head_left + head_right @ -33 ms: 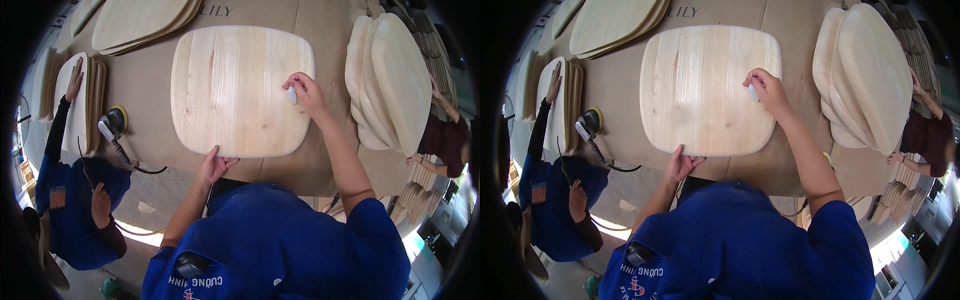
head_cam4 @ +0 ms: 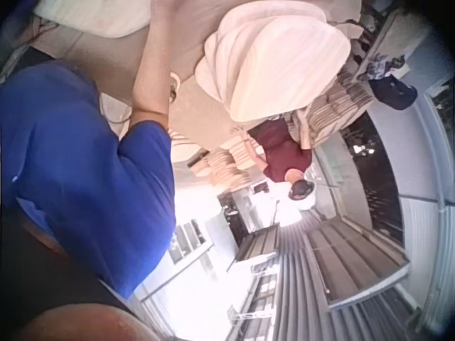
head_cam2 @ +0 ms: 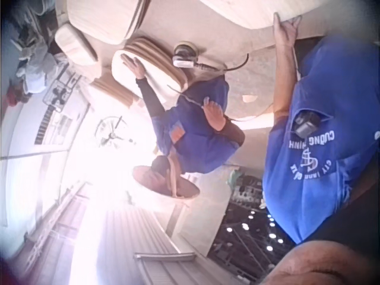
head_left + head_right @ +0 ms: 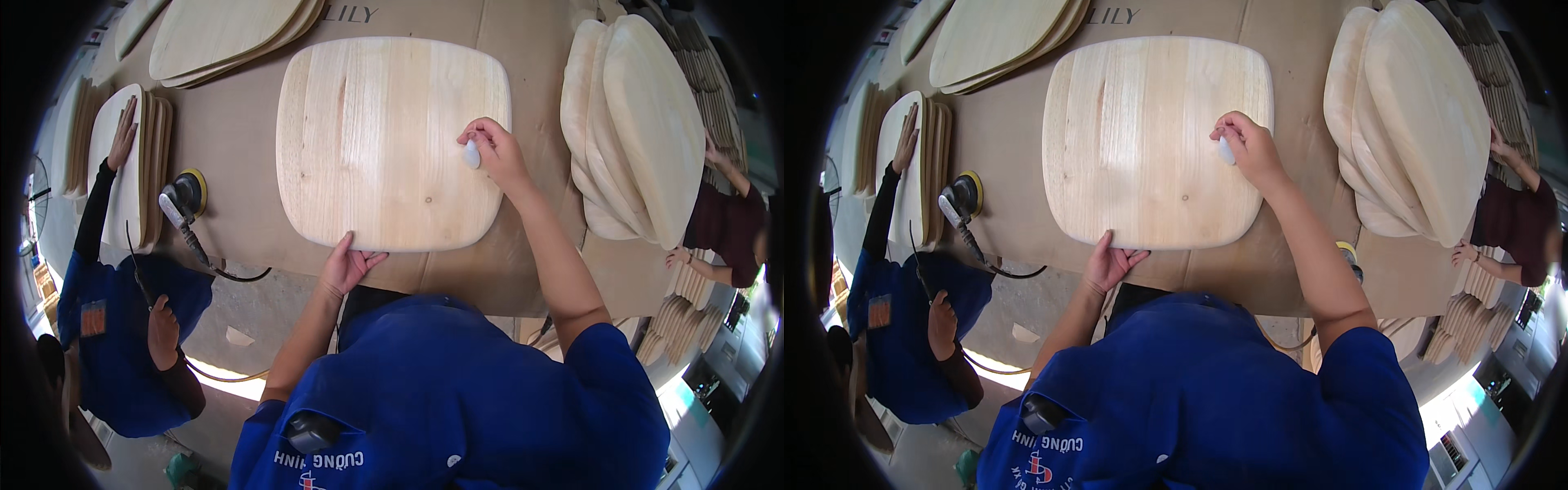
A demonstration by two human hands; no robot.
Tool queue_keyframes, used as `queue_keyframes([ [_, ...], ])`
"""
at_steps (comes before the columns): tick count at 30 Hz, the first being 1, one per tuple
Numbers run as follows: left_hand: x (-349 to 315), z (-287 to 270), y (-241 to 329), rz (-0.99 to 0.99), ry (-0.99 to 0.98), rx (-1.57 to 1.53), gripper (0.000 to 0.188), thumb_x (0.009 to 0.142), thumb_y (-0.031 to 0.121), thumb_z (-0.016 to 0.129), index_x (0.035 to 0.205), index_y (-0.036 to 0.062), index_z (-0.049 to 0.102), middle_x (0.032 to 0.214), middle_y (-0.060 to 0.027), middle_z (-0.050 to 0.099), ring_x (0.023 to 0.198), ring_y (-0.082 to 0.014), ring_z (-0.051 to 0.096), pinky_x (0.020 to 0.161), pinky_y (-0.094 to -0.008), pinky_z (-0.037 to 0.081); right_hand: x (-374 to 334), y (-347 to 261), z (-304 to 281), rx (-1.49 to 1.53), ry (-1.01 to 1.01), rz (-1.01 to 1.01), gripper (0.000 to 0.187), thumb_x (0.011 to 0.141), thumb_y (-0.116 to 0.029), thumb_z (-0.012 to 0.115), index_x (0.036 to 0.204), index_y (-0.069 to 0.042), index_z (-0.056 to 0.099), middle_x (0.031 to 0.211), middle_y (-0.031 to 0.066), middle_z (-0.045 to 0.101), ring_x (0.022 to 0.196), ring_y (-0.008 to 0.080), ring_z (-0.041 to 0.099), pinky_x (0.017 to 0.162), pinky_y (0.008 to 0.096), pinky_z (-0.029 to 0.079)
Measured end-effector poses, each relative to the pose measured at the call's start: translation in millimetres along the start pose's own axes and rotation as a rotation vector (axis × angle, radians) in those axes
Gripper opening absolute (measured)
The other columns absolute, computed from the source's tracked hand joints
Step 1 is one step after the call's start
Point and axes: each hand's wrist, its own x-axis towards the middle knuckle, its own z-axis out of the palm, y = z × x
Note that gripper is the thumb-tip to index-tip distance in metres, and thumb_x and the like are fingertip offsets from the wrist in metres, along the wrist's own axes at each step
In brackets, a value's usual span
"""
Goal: The person uses a handheld orbital sander to smooth the surface of light-colored wooden plates. They move the sander across each plate, flip it over, and stack finished pieces on a pile. The person also wipes the surface with a cloth between sanding passes.
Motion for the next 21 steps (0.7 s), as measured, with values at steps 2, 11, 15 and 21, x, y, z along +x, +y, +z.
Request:
queue_keyframes([
  [2,1.3,0.3,-1.3,0.027,0.047,0.044,0.058,0.1,0.041,0.041,0.145,0.0066,0.029,0.143,-0.0151,0.046,0.127,-0.0305,0.051,0.104,-0.0521,0.042,-13.7,14.8,9.2,-0.02,0.067,-0.02,0.012,0.098,-0.007,0.049,0.106,0.0,0.056,0.096,0.0104,0.067,0.092,0.0171,0.066,0.082,0.0302,0.051],
  [11,10.7,9.6,1.7,0.113,0.097,0.138,0.061,0.1,0.043,0.042,0.146,0.0065,0.028,0.145,-0.0144,0.043,0.127,-0.031,0.05,0.103,-0.0542,0.043,-43.2,8.7,10.1,-0.17,0.01,0.007,0.029,0.091,-0.006,0.058,0.12,-0.003,0.052,0.101,0.0148,0.066,0.097,0.0267,0.064,0.082,0.0347,0.05],
  [15,11.2,9.8,1.6,0.116,0.086,0.143,0.062,0.1,0.043,0.042,0.147,0.0063,0.026,0.146,-0.0141,0.042,0.128,-0.0312,0.049,0.103,-0.0537,0.043,-87.1,16.2,12.1,-0.17,-0.017,0.021,0.028,0.088,-0.007,0.064,0.113,-0.005,0.053,0.098,0.0173,0.066,0.089,0.0333,0.064,0.078,0.0395,0.049],
  [21,11.1,9.3,1.5,0.131,0.06,0.161,0.063,0.1,0.044,0.042,0.147,0.0061,0.025,0.147,-0.0139,0.041,0.13,-0.0312,0.047,0.104,-0.0534,0.042,-144.4,32.6,7.9,-0.336,-0.098,-0.073,0.024,0.083,-0.003,0.068,0.105,0.0,0.058,0.096,0.0105,0.062,0.082,0.0199,0.063,0.067,0.0287,0.05],
])
